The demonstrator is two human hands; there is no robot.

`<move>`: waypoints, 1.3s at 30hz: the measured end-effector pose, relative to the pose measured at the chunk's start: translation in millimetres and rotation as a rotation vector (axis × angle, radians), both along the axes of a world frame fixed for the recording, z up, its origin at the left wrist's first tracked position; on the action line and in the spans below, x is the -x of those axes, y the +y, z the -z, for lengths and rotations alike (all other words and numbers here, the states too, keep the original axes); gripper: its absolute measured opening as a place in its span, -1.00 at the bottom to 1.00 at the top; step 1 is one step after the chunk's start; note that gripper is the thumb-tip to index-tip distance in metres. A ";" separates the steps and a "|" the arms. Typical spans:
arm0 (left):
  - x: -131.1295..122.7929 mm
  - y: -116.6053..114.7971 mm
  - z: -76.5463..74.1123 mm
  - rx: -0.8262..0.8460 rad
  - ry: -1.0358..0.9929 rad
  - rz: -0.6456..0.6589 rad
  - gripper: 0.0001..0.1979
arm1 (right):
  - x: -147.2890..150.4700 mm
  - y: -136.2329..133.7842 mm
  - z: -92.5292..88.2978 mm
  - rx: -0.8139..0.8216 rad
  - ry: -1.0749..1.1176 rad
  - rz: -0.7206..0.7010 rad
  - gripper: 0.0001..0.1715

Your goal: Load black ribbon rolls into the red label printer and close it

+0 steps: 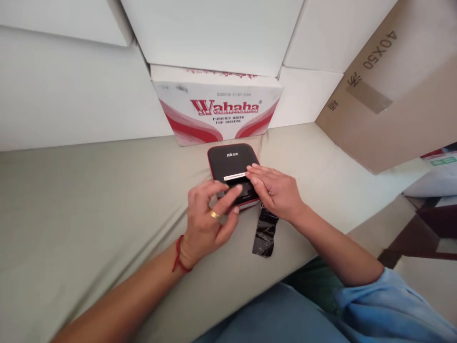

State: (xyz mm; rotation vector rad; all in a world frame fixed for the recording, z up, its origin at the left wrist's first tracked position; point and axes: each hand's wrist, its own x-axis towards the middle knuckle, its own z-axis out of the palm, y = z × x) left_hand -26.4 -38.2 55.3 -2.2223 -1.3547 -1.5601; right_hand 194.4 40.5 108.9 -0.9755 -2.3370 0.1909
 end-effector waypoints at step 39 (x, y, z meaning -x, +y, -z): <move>2.3 52.3 50.0 0.665 -1.112 0.510 0.09 | 50.8 46.8 -67.2 0.144 -0.509 0.053 -0.64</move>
